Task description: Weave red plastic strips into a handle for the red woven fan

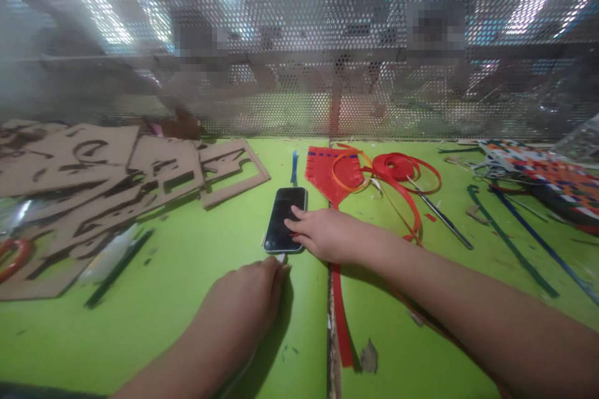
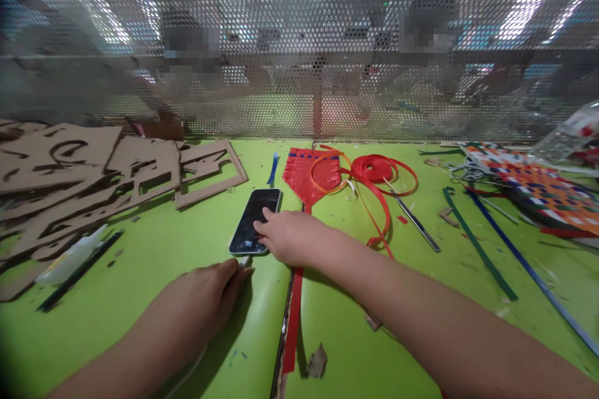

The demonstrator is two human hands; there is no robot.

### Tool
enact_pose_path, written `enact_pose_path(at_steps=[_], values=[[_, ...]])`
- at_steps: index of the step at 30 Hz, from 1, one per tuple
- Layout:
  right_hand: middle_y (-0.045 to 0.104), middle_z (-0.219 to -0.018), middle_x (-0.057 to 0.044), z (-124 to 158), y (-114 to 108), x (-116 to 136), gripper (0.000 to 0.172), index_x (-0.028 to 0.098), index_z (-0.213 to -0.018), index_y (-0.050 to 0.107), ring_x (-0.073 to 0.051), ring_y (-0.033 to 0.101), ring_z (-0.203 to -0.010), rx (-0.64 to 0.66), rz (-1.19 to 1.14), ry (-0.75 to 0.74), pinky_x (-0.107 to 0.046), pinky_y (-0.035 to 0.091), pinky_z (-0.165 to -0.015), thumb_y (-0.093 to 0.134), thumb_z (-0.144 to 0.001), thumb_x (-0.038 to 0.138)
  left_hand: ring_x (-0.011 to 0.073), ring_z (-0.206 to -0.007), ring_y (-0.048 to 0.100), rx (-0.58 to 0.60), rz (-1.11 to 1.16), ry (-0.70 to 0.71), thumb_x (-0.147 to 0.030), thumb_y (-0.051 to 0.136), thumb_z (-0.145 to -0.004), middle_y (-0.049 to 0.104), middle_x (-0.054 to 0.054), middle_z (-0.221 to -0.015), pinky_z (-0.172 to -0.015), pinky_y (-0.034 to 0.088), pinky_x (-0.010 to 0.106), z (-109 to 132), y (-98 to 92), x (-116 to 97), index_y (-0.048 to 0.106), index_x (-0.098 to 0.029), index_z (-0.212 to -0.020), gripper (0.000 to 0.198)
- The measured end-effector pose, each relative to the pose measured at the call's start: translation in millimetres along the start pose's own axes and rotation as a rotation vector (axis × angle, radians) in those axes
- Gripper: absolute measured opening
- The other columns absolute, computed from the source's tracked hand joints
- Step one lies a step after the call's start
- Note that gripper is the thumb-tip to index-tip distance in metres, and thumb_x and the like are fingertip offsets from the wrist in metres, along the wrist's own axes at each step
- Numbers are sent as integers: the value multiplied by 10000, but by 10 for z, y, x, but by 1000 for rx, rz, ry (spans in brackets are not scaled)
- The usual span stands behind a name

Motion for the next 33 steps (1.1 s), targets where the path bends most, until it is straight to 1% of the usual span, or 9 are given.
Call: enact_pose_path(at_steps=[4, 8, 11, 14, 20, 23, 28, 30, 33], values=[[341, -1710, -147, 20, -4, 32, 506, 228, -1586, 566, -392, 697, -1297, 14, 15, 20, -540, 598, -1041, 483, -1096, 326, 353, -786, 777, 18, -34, -4, -359, 280, -1104, 793, 172, -882, -671, 517, 399, -14, -6, -24, 696, -160, -959, 483], [370, -1684, -168, 22, -21, 41, 489, 226, -1561, 596, -394, 714, -1269, -6, 2, 20, -533, 620, -1005, 517, -1084, 302, 344, -830, 787, -10, -45, -5, -334, 300, -1101, 801, 159, -935, -704, 540, 398, -22, 6, -28, 713, -169, -968, 464], [355, -1691, -170, 23, -13, 38, 506, 218, -1588, 561, -388, 711, -1277, 9, 7, 26, -521, 614, -1017, 502, -1093, 308, 343, -833, 784, -33, -53, 0, -316, 303, -1103, 800, 160, -970, -716, 550, 407, -17, 28, -24, 718, -158, -1025, 450], [328, -1706, -165, 26, -4, 36, 529, 201, -1616, 519, -392, 694, -1301, 31, 6, 30, -523, 605, -1032, 481, -1102, 320, 345, -814, 783, -25, -66, 6, -305, 298, -1107, 794, 162, -969, -701, 555, 416, -9, 55, -29, 708, -148, -1049, 444], [323, -1712, -154, 20, -4, 24, 527, 197, -1613, 522, -411, 683, -1309, 20, -21, 24, -559, 594, -1043, 481, -1103, 322, 352, -836, 788, -27, -99, 5, -290, 280, -1113, 787, 166, -1009, -677, 553, 409, 0, 57, -50, 691, -142, -1082, 438], [326, -1713, -152, 14, 8, 23, 525, 193, -1612, 523, -403, 672, -1326, 16, -6, 11, -546, 587, -1058, 474, -1106, 324, 338, -846, 789, -32, -103, 10, -306, 297, -1119, 790, 157, -1016, -675, 542, 383, 6, 52, -46, 693, -150, -1066, 428], [334, -1712, -141, 9, 14, 10, 505, 223, -1594, 553, -388, 676, -1326, 9, -3, 19, -532, 583, -1071, 490, -1102, 320, 305, -824, 782, -53, -127, 29, -344, 304, -1133, 783, 136, -988, -662, 521, 346, 8, 74, -27, 692, -160, -1040, 440], [333, -1712, -138, 9, 16, 5, 508, 229, -1598, 547, -387, 678, -1323, 17, -1, 28, -541, 585, -1068, 484, -1103, 323, 300, -806, 778, -53, -134, 28, -335, 297, -1135, 780, 127, -977, -659, 520, 352, -1, 99, -20, 687, -163, -1047, 436], [331, -1715, -125, 10, 12, 9, 504, 240, -1595, 552, -386, 671, -1333, 21, 13, 22, -551, 572, -1086, 475, -1105, 330, 318, -816, 781, -51, -124, 15, -325, 317, -1128, 786, 123, -984, -669, 527, 376, -20, 102, -18, 688, -172, -1047, 409]])
Point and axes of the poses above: each hand's wrist, its own z-axis away from the middle knuckle, its own y-axis out of the palm, x = y × z, the point moved 9 cm from there along -z, towards the middle knuckle
